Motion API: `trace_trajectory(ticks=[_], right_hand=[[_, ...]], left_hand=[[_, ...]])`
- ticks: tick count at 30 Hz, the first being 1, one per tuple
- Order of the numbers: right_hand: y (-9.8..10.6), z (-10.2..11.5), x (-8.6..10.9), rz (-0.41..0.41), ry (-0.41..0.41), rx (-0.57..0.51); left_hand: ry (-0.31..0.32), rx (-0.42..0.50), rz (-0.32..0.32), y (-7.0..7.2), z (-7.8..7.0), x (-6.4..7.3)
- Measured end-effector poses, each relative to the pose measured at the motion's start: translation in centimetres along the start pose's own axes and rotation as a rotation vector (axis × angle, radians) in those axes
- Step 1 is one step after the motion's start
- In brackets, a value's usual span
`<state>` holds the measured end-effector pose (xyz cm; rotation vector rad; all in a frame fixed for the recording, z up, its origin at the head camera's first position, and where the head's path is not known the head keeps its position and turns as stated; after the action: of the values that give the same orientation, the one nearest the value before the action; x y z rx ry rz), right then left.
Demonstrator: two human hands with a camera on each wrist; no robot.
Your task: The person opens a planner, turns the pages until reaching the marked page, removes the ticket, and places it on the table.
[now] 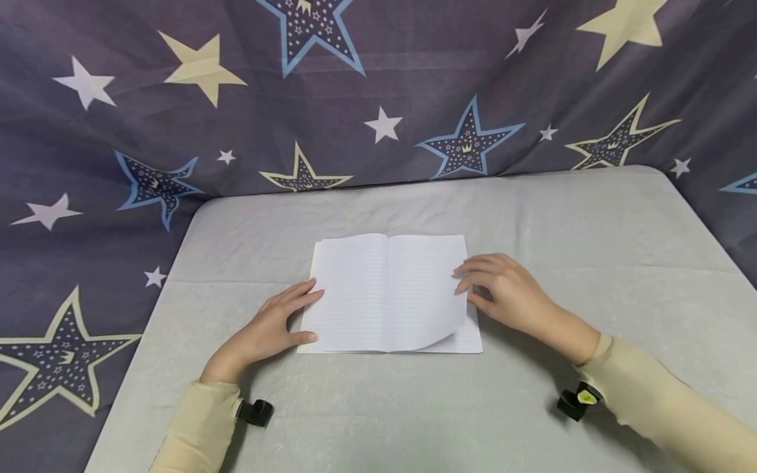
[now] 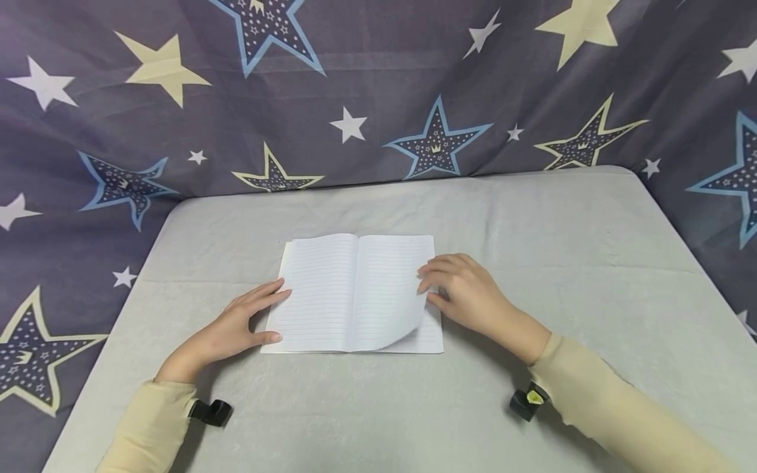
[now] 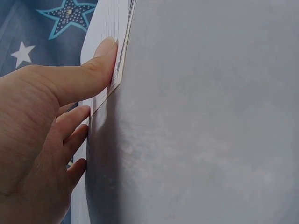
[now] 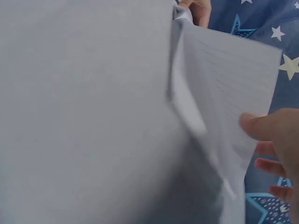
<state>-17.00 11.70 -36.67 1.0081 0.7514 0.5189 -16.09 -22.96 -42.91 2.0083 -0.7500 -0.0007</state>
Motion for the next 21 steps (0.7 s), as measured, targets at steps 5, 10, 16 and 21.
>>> trace_trajectory(ticks=[5, 10, 16, 21], right_hand=[[1.8, 1.4, -2.1, -0.097, 0.091, -0.035], [2.9, 3.8, -5.2, -0.117, 0.196, -0.116], [2.3, 7.3, -9.5, -0.126, 0.338, -0.114], [-0.7, 9.7, -12.8, -0.08, 0.461, -0.109]], left_hand=[[-0.003, 0.007, -0.001, 0.0, 0.1, 0.1], [0.007, 0.017, 0.0, 0.0, 0.1, 0.2], [0.005, 0.005, -0.009, 0.1, 0.0, 0.2], [-0.015, -0.001, -0.011, 0.0, 0.1, 0.0]])
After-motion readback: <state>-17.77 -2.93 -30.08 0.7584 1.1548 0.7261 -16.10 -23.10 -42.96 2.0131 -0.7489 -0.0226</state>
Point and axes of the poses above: each hand's wrist, its own x-axis away from the middle knuckle, its own y-axis out of the back of the hand, z = x × y, the point moved 8 cm from there along -x, towards the middle knuckle, and after that the axes turned 10 degrees about z, right-handed, at the moved point
